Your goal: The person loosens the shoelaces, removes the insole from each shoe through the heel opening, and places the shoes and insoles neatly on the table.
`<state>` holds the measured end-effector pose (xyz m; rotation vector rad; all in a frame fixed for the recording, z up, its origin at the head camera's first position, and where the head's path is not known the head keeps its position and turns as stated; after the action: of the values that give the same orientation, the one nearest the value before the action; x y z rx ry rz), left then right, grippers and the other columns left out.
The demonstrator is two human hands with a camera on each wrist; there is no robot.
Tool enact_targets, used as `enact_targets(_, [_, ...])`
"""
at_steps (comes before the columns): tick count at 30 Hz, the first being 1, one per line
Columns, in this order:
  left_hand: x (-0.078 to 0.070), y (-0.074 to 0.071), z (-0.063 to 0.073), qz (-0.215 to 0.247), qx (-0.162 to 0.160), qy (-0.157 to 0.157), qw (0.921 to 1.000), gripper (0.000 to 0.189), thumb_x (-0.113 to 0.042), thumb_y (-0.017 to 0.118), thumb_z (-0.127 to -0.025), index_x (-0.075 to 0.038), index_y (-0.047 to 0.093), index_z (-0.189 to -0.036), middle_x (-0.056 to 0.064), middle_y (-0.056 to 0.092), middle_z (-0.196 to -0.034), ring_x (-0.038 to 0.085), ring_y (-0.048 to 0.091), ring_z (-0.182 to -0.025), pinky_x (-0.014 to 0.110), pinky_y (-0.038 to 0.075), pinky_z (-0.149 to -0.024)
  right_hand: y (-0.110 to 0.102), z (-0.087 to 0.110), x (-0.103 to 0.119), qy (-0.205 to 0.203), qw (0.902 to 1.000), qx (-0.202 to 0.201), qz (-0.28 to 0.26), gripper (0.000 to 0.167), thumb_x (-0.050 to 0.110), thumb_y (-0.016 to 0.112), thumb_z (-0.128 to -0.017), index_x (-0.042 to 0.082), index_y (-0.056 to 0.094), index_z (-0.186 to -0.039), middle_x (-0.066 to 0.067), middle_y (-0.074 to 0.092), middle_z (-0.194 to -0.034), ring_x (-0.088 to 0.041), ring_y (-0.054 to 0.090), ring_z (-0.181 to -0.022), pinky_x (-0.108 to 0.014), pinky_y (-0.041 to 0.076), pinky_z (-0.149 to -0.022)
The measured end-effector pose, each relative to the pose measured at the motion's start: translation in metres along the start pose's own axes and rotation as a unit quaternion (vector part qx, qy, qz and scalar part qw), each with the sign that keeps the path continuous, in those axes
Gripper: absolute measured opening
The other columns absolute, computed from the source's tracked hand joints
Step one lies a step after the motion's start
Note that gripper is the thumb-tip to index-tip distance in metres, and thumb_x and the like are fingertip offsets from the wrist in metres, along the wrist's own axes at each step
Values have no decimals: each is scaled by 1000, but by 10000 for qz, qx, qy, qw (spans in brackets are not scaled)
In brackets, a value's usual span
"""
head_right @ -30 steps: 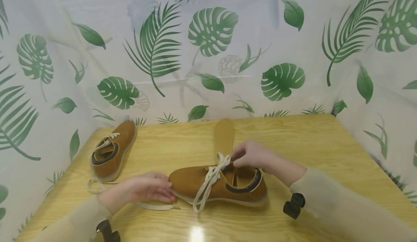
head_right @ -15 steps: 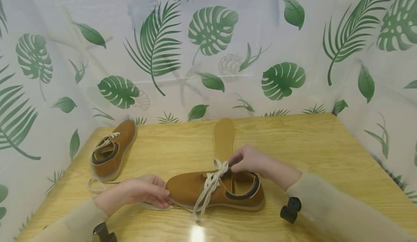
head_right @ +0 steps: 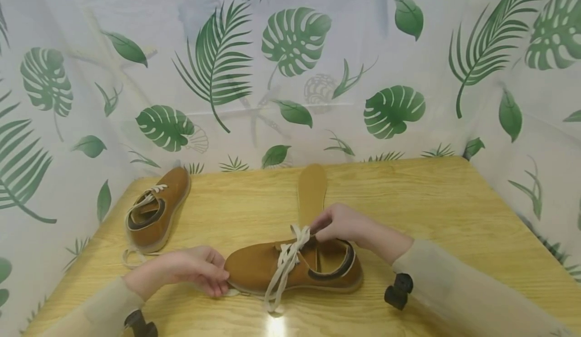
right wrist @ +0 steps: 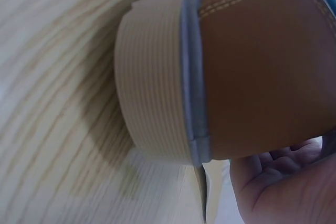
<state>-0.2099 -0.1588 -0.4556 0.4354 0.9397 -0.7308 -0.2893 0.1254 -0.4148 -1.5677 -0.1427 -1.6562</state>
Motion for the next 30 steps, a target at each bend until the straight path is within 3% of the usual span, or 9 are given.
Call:
enact_targets(13, [2,-2,10,54,-93,-113,9999,30,-18,58,-106,9,66,-120,1,78,-92,7,75,-80,20,65,-76,2,3,1,26,9998,83,-165,36,0,68,-86,-10,75,-120,-18,80,-117,-7,70,-102,-32,60,-96])
enact_targets(20, [-3,-12,15,-56,-364,155,9992,34,-11,60,-103,14,63,-126,5,77,-98,10,74,-86,22,65,-82,3,1,0,8,9997,122,-214,36,0,68,-85,-10,74,-119,-18,80,-115,-5,70,-99,-22,57,-90])
enact_targets(30, [-15,-25,18,-418,-752,547,9948,39,-9,64,-103,15,56,-132,8,72,-115,13,71,-101,28,63,-97,2,2,-1,-35,9985,237,-496,32,3,73,-89,-10,73,-119,-8,81,-109,-5,71,-97,-21,58,-88])
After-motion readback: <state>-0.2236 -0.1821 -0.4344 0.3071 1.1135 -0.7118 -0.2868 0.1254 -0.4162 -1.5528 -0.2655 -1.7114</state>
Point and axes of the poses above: each hand's wrist, its own z-axis away from the middle knuckle, its own y-axis out of the palm, x = y × z, the point moved 8 cm from there along -z, towards the middle knuckle
